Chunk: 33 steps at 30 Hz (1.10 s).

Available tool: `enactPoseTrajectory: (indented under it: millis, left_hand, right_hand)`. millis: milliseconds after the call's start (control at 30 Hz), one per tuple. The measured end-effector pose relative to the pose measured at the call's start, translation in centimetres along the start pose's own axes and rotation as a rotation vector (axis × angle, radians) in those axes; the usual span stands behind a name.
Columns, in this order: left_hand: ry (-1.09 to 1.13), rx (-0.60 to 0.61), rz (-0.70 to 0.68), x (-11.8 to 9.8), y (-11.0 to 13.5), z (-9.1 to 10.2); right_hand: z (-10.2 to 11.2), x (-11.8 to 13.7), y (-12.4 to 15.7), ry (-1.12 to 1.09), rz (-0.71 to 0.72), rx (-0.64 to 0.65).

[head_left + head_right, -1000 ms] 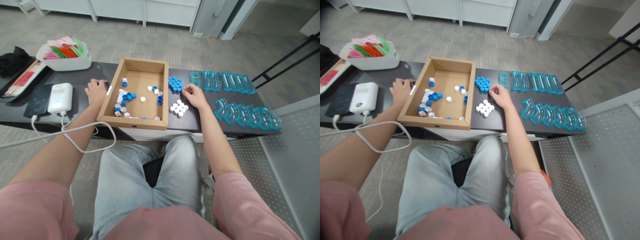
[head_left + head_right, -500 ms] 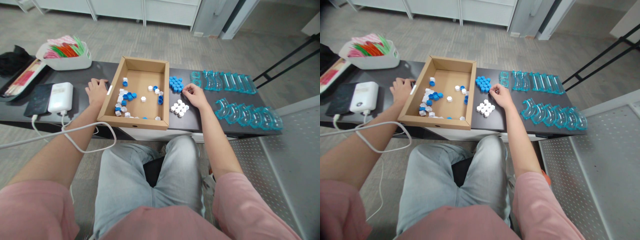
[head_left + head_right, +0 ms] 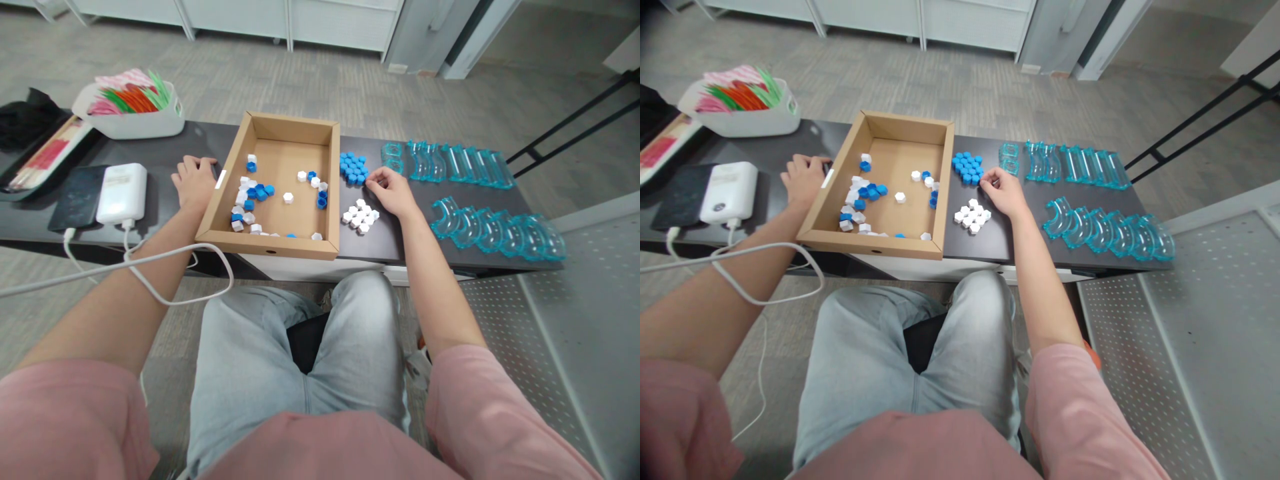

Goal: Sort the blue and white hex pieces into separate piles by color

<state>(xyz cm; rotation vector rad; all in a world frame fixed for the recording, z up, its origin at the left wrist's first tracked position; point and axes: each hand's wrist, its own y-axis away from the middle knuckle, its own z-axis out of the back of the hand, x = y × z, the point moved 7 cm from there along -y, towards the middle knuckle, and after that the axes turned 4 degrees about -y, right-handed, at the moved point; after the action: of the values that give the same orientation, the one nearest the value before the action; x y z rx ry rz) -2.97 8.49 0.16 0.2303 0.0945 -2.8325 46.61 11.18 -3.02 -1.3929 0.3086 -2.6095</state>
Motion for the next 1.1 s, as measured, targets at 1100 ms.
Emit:
enactPoseTrajectory:
  millis: [1100]
  left_hand:
    - [-0.005, -0.033, -0.012, 0.34, -0.53, -0.31]
  right_hand:
    - [0.02, -0.45, -0.2, -0.004, 0.029, -0.005]
